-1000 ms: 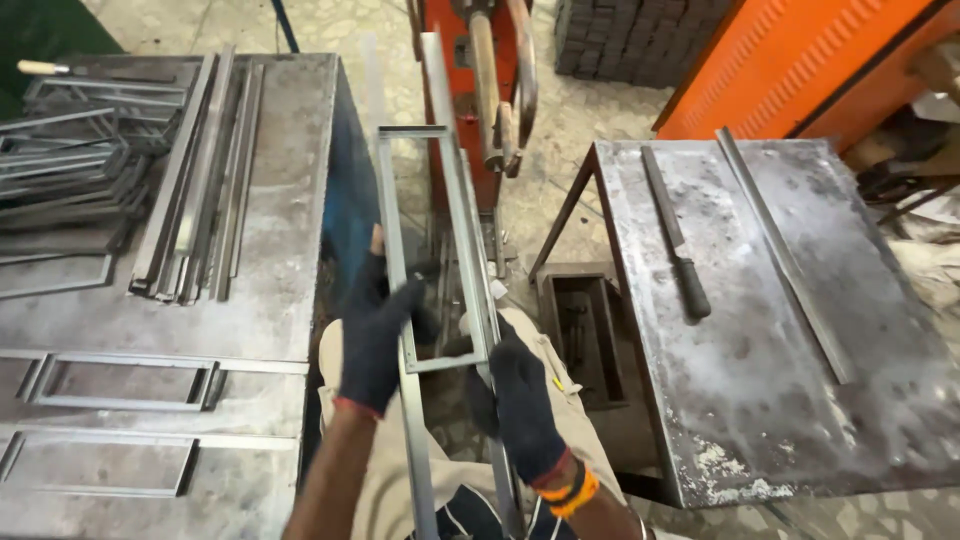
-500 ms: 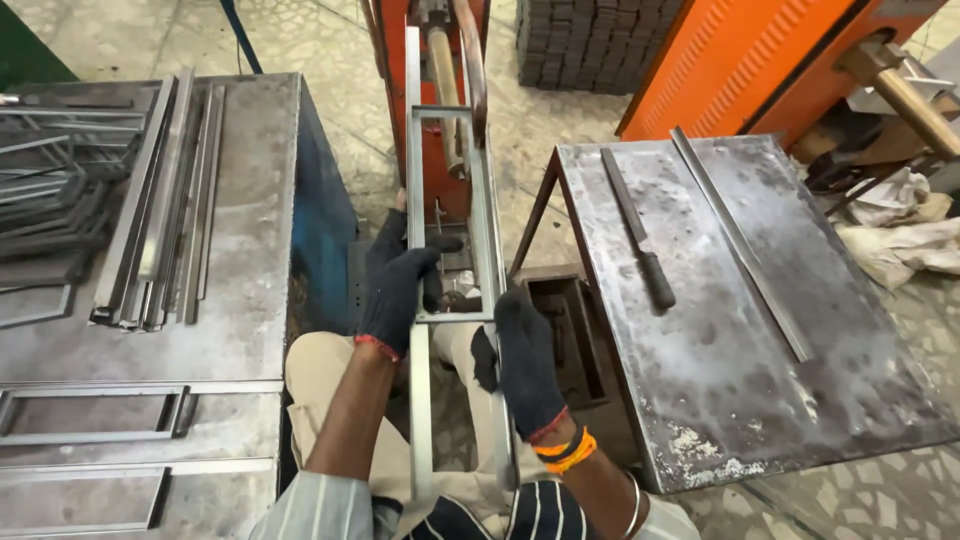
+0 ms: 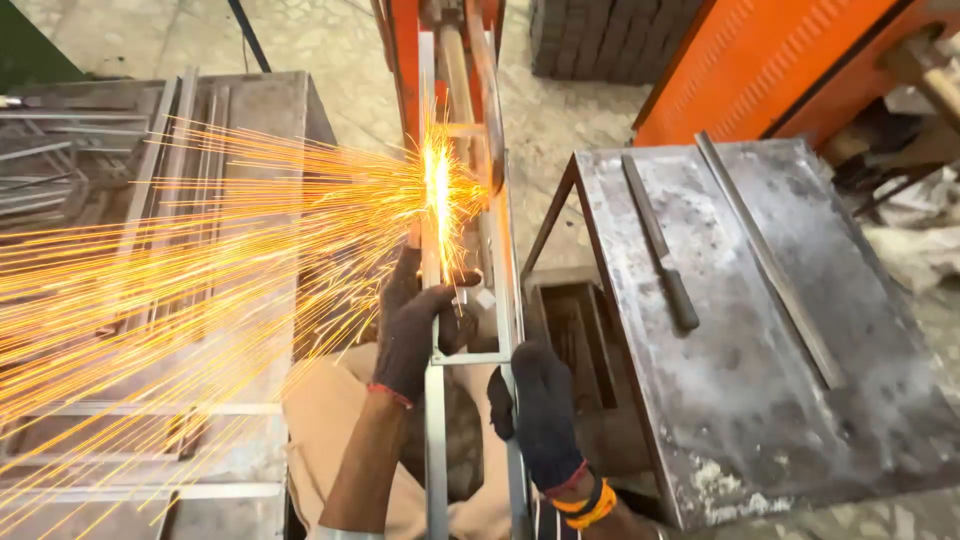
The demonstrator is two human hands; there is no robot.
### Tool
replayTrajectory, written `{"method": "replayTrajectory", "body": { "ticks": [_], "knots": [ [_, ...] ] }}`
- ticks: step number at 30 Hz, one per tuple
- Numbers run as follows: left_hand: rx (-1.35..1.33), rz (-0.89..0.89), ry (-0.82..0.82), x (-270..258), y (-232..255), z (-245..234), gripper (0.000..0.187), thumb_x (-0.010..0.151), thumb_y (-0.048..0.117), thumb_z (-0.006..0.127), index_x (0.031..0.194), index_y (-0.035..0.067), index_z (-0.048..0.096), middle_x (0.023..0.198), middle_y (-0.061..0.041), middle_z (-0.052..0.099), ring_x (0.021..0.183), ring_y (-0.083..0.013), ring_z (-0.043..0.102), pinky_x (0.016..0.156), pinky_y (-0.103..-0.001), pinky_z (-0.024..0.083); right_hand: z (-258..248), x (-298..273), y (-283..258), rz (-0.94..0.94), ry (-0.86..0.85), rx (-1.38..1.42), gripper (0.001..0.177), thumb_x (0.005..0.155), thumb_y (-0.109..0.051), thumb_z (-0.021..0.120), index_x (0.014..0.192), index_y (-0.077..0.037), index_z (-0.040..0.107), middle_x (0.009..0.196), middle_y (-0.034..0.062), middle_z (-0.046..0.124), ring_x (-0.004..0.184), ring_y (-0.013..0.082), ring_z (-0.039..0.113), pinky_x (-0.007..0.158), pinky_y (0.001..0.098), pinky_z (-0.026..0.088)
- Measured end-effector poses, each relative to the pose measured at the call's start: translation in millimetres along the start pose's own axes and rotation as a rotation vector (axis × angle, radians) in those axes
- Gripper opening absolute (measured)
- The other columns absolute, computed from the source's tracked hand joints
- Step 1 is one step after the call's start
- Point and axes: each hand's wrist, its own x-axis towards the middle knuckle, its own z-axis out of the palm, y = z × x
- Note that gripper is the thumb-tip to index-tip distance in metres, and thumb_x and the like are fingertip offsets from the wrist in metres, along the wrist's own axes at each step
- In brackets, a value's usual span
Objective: The person repeatedly picks up rectangular metal frames from a stack, places them against a grinding wheel to smooth the edges, and then sets them aside. The process is repeated for multiple frames.
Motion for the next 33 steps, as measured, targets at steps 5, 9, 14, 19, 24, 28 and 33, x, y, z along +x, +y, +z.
{"method": "replayTrajectory", "body": {
  "ticks": [5,9,14,19,24,28,33],
  "knots": [
    [0.061,-0.001,-0.005,20,-16,-10,0.04,0.093,0.002,0.062,0.132,0.004,0.059,0.076,-0.01,0.068,0.046,-0.0136,0.058,0.042,-0.029,0.047,0,13,-15,0.0,-0.036,0.029,0.053,0.105,-0.046,0.053,0.073,-0.004,0.06,0.051,0.007,0.055,0.037,0.0174,0.054,0.034,0.0315,0.042],
    [0.1,0.01,-0.016,53,26,12,0.019,0.093,0.009,0.064,0.108,0.001,0.072,0.058,-0.006,0.059,0.039,-0.0143,0.052,0.036,-0.03,0.04,24,52,-56,-0.12,-0.128,0.063,0.04,0.101,-0.046,0.053,0.093,-0.008,0.061,0.057,0.0074,0.06,0.041,0.0177,0.057,0.04,0.032,0.048],
    [0.134,0.039,0.011,95,18,9,0.017,0.091,0.01,0.065,0.105,0.002,0.07,0.064,-0.006,0.066,0.041,-0.0133,0.056,0.038,-0.03,0.042,26,93,-54,-0.143,-0.026,-0.046,0.033,0.102,-0.039,0.055,0.11,-0.01,0.068,0.059,0.0023,0.059,0.046,0.0124,0.058,0.043,0.029,0.048],
    [0.16,0.076,0.037,105,11,-3,0.015,0.095,0.01,0.066,0.103,-0.002,0.069,0.069,-0.008,0.068,0.044,-0.0147,0.057,0.04,-0.03,0.043,12,121,-17,-0.147,0.039,0.03,0.03,0.105,-0.031,0.062,0.099,-0.002,0.064,0.074,-0.0055,0.056,0.061,0.0072,0.055,0.049,0.0302,0.05],
    [0.048,0.061,0.025,128,14,3,0.02,0.093,0.014,0.066,0.11,0.003,0.069,0.069,-0.008,0.066,0.041,-0.0165,0.055,0.035,-0.033,0.042,15,137,-43,-0.421,0.062,-0.319,0.042,0.101,-0.045,0.06,0.101,-0.004,0.07,0.074,-0.0089,0.055,0.074,0.0019,0.047,0.064,0.0254,0.045],
    [0.056,0.077,0.043,172,10,-2,0.022,0.091,0.014,0.068,0.11,0.004,0.07,0.069,-0.009,0.067,0.041,-0.0172,0.057,0.035,-0.034,0.044,10,192,-35,-0.46,0.026,-0.339,0.058,0.11,-0.049,0.057,0.081,0.001,0.055,0.073,-0.0062,0.043,0.074,0.0059,0.039,0.062,0.0294,0.036],
    [0.119,0.077,0.051,205,-7,-11,0.019,0.093,0.015,0.069,0.104,-0.001,0.069,0.073,-0.011,0.071,0.044,-0.0179,0.06,0.038,-0.035,0.048,25,201,-54,-0.556,0.042,-0.33,0.052,0.105,-0.049,0.057,0.085,-0.002,0.062,0.073,-0.0086,0.051,0.073,0.0023,0.043,0.062,0.0284,0.04]
  ]
}}
